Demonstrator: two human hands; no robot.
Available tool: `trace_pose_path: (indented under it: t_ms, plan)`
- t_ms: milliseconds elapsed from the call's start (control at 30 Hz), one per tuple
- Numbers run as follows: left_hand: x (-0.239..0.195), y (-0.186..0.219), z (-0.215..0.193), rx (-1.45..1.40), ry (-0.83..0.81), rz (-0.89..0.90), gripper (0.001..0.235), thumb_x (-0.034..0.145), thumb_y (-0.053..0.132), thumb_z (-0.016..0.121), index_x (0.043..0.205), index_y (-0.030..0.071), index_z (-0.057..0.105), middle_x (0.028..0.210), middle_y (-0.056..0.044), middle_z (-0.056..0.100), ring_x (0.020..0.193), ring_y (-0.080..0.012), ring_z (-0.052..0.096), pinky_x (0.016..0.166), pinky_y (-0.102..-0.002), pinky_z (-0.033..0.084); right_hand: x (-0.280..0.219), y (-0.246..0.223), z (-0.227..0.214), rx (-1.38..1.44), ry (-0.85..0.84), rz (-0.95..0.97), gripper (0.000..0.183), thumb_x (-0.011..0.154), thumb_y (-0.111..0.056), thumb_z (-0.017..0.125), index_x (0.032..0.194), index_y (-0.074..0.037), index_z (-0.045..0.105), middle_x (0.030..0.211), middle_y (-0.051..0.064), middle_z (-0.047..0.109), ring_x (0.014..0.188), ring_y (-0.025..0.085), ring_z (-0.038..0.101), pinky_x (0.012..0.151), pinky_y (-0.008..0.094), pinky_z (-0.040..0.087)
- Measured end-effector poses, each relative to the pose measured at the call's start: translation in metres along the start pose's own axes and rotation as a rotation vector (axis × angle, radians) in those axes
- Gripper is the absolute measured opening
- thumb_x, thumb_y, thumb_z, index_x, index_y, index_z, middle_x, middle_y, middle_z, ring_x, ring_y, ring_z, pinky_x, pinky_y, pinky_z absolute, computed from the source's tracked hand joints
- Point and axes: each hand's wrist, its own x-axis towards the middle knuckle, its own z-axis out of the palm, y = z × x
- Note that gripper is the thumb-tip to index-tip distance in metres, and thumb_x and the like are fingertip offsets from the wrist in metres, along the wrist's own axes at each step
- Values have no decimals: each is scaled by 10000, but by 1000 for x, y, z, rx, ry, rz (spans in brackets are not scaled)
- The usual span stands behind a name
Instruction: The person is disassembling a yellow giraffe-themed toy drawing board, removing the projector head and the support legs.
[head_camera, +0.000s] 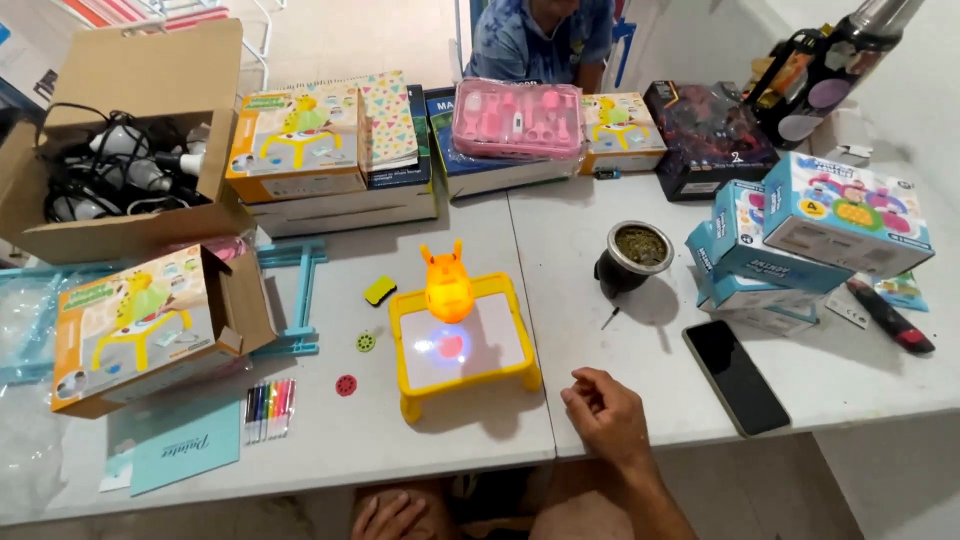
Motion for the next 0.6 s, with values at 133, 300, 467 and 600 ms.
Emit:
trace_pose_path:
  t_ms: [133, 300, 467, 600]
  plan:
    - [11, 11, -18, -59, -49, -35, 136, 970, 403, 614, 880, 415, 715, 1259, 133, 714, 1195, -157, 658, 1048, -430, 439, -7, 0, 1, -34, -2, -43, 279, 864, -283, 724, 1073, -100, 742, 820, 18, 767, 681, 141, 682, 624, 273, 592]
    - [-5, -1, 9, 128, 65, -2, 251, 967, 482, 637, 1158, 355, 740, 1205, 271, 699, 1150, -20, 646, 1022, -315, 470, -3, 2, 0, -19, 6, -56, 253, 845, -285, 735, 1018, -102, 760, 791, 10, 769, 654, 135, 675, 596, 269, 589]
    - [10, 3, -26, -99, -86, 23, 154, 1008, 364, 572, 983, 383, 723, 1322, 106, 689, 1253, -186, 630, 1077, -466, 424, -5, -2, 0, -11, 25, -71, 229, 853, -268, 730, 992, -89, 758, 791, 21, 769, 667, 142, 682, 607, 270, 584]
    - [2, 0, -24, -60, -70, 14, 151, 997, 376, 573, 951, 413, 712, 1297, 120, 696, 1223, -164, 643, 1072, -431, 422, -6, -6, -1, -26, 7, -64, 187, 855, -263, 721, 941, -102, 764, 762, 16, 764, 642, 145, 666, 591, 284, 566]
